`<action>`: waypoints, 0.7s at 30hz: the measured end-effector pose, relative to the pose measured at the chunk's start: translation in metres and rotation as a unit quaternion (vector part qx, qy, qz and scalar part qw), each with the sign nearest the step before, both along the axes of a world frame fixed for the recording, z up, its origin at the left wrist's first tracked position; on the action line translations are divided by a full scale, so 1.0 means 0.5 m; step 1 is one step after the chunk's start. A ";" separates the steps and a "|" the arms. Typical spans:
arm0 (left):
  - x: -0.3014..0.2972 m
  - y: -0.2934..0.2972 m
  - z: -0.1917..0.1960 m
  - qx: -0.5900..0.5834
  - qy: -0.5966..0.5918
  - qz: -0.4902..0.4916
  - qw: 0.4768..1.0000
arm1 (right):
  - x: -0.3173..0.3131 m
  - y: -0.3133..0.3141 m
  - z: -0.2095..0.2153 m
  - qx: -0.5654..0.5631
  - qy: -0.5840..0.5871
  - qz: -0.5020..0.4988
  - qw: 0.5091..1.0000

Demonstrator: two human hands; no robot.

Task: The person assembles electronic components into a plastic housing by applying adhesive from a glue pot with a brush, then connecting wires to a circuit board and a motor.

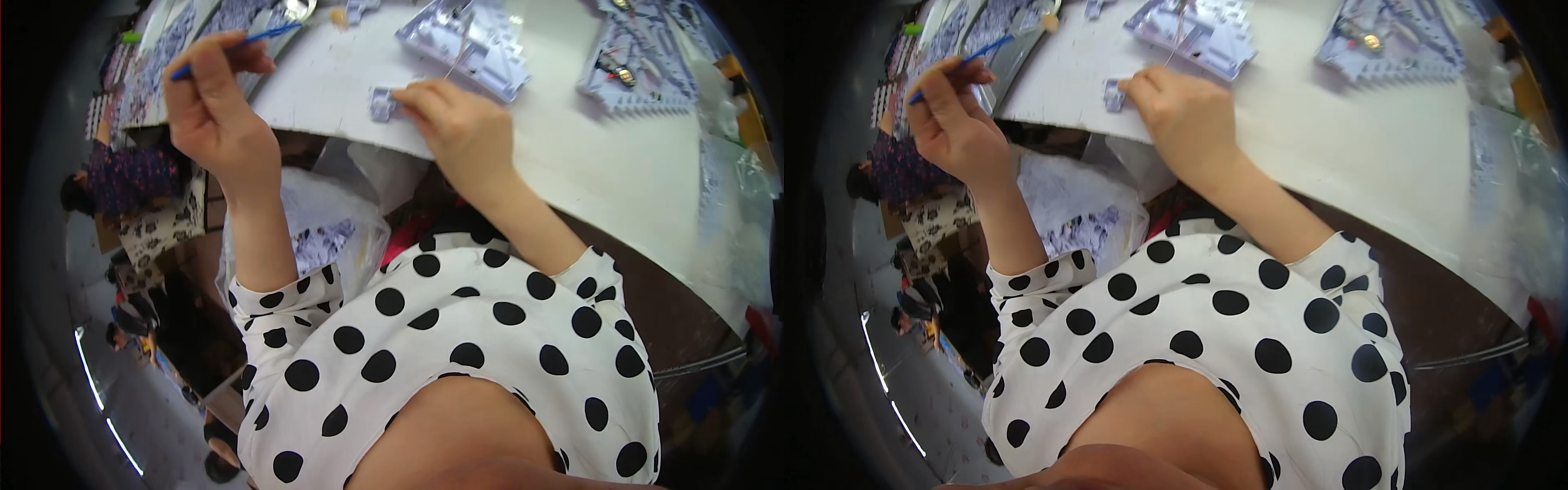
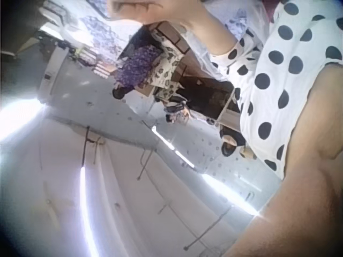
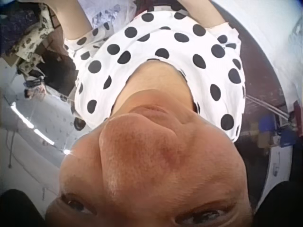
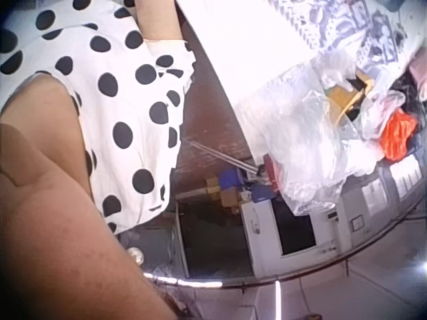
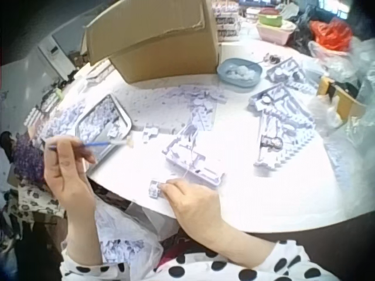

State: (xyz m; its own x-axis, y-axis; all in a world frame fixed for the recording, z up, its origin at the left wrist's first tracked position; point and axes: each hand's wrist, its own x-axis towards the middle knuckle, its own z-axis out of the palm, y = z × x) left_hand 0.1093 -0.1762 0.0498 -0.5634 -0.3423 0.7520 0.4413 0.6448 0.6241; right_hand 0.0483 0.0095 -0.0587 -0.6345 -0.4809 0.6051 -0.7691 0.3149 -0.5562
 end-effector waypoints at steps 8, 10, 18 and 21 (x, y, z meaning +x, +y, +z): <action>-0.458 0.052 -0.042 0.276 -0.107 -0.239 0.925 | 0.035 -0.010 -0.008 -0.020 -0.004 0.026 0.999; -0.536 0.101 -0.066 0.260 -0.177 -0.196 0.929 | 0.037 -0.012 -0.009 -0.022 -0.013 0.035 0.999; -0.561 0.077 -0.059 -0.098 -0.296 0.037 0.949 | 0.027 -0.024 -0.013 0.003 -0.018 0.021 1.000; -0.356 0.030 0.025 -0.183 -0.290 -0.041 0.938 | 0.019 -0.025 0.013 -0.028 -0.056 0.020 0.998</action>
State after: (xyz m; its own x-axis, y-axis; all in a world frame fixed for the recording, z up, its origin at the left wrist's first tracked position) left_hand -0.0689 -0.1613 0.0621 -0.9277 -0.0583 0.3686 0.1532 0.8412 0.5186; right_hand 0.0580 -0.0030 -0.0524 -0.6808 -0.4755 0.5572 -0.7121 0.2512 -0.6556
